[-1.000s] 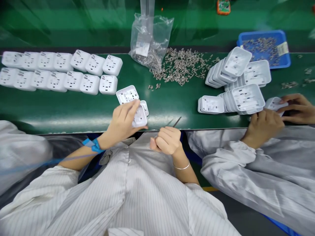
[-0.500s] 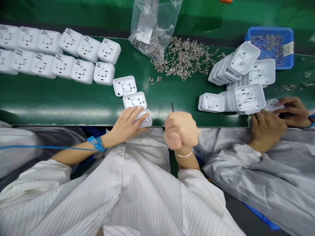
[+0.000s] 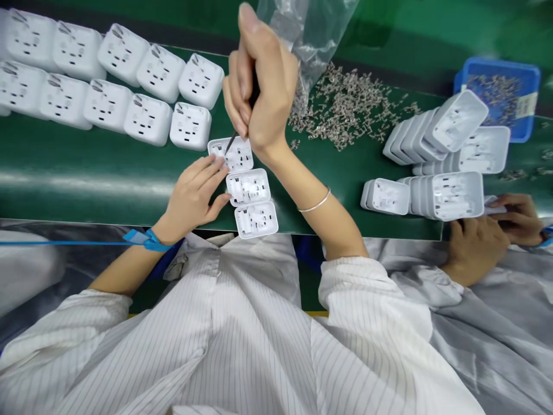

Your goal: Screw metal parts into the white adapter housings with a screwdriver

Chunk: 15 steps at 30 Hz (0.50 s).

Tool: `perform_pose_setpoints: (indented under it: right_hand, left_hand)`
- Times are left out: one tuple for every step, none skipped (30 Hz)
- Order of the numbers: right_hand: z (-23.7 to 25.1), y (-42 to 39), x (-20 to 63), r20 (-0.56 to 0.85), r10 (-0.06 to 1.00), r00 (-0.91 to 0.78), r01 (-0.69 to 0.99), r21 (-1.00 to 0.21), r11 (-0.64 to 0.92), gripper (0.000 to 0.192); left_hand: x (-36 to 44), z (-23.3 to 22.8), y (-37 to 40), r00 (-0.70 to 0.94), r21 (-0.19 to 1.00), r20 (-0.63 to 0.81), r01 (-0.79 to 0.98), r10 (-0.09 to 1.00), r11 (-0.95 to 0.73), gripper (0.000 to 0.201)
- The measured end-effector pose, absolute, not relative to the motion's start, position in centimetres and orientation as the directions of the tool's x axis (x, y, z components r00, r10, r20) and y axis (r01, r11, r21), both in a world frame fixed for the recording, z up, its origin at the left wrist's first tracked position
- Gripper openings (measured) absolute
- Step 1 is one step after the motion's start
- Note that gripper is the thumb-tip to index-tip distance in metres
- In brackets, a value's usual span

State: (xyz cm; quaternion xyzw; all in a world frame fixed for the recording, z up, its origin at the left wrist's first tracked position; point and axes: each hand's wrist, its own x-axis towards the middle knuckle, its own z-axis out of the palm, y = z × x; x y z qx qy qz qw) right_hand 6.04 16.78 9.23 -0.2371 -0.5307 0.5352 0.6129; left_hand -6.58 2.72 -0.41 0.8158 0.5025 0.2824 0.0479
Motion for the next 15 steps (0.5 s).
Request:
perform_pose_setpoints:
  right_hand:
    - [9.1, 17.3, 5.5, 0.374, 0.917, -0.14, -0.389, -0.872, 0.296, 0.073]
    - [8.9, 17.8, 4.9, 0.344, 0.927, -0.148, -0.363, -0.891, 0.273, 0.073]
    - [8.6, 18.3, 4.4, 0.316, 0.935, -0.162, -0.34, -0.907, 0.248, 0.073]
    - [8.4, 18.8, 4.0, 0.295, 0.939, -0.175, -0.334, -0.915, 0.225, 0.072]
    - [8.2, 19.1, 3.7, 0.286, 0.938, -0.194, -0.344, -0.916, 0.208, 0.071]
    - [8.0, 19.4, 3.4, 0.285, 0.934, -0.215, -0.363, -0.911, 0.195, 0.071]
    - [7.9, 19.5, 3.2, 0.288, 0.928, -0.238, -0.382, -0.906, 0.184, 0.071]
    - [7.8, 19.5, 3.0, 0.292, 0.92, -0.26, -0.398, -0.901, 0.173, 0.071]
    - [7.8, 19.4, 2.9, 0.295, 0.914, -0.279, -0.409, -0.898, 0.165, 0.07]
    - [7.9, 19.2, 2.9, 0.296, 0.911, -0.288, -0.423, -0.892, 0.157, 0.069]
    - [7.9, 18.9, 3.0, 0.299, 0.905, -0.303, -0.433, -0.889, 0.149, 0.065]
    - [8.0, 18.5, 3.1, 0.308, 0.894, -0.325, -0.44, -0.886, 0.145, 0.06]
    - [8.0, 18.1, 3.3, 0.318, 0.876, -0.362, -0.435, -0.889, 0.143, 0.055]
    - [8.1, 17.7, 3.6, 0.324, 0.854, -0.407, -0.413, -0.899, 0.144, 0.05]
    - [8.1, 17.4, 3.8, 0.323, 0.829, -0.457, -0.379, -0.914, 0.148, 0.048]
  left_hand:
    - [-6.6, -0.4, 3.0, 0.333, 0.384, 0.393, 0.787, 0.857, -0.482, 0.058]
    - [-6.6, -0.4, 3.2, 0.332, 0.398, 0.384, 0.782, 0.862, -0.479, 0.057]
    - [-6.5, -0.4, 3.3, 0.332, 0.403, 0.387, 0.778, 0.861, -0.481, 0.056]
    - [-6.4, -0.4, 3.3, 0.33, 0.404, 0.399, 0.775, 0.856, -0.487, 0.054]
    - [-6.3, -0.4, 3.3, 0.326, 0.404, 0.413, 0.771, 0.85, -0.492, 0.052]
    - [-6.2, -0.4, 3.3, 0.323, 0.409, 0.422, 0.766, 0.847, -0.496, 0.051]
    - [-6.2, -0.4, 3.2, 0.32, 0.416, 0.426, 0.761, 0.846, -0.497, 0.05]
    - [-6.1, -0.3, 3.2, 0.317, 0.424, 0.427, 0.757, 0.847, -0.498, 0.05]
    - [-6.1, -0.3, 3.2, 0.315, 0.431, 0.429, 0.753, 0.847, -0.498, 0.05]
    - [-6.1, -0.2, 3.3, 0.314, 0.436, 0.43, 0.749, 0.846, -0.499, 0.05]
    - [-6.1, -0.2, 3.3, 0.313, 0.442, 0.432, 0.745, 0.846, -0.501, 0.05]
    - [-6.1, -0.1, 3.3, 0.311, 0.449, 0.432, 0.74, 0.847, -0.501, 0.05]
    - [-6.1, 0.0, 3.4, 0.308, 0.458, 0.43, 0.736, 0.849, -0.499, 0.05]
    - [-6.1, 0.0, 3.4, 0.305, 0.469, 0.424, 0.732, 0.853, -0.495, 0.05]
    - [-6.1, 0.1, 3.4, 0.301, 0.48, 0.418, 0.727, 0.857, -0.49, 0.051]
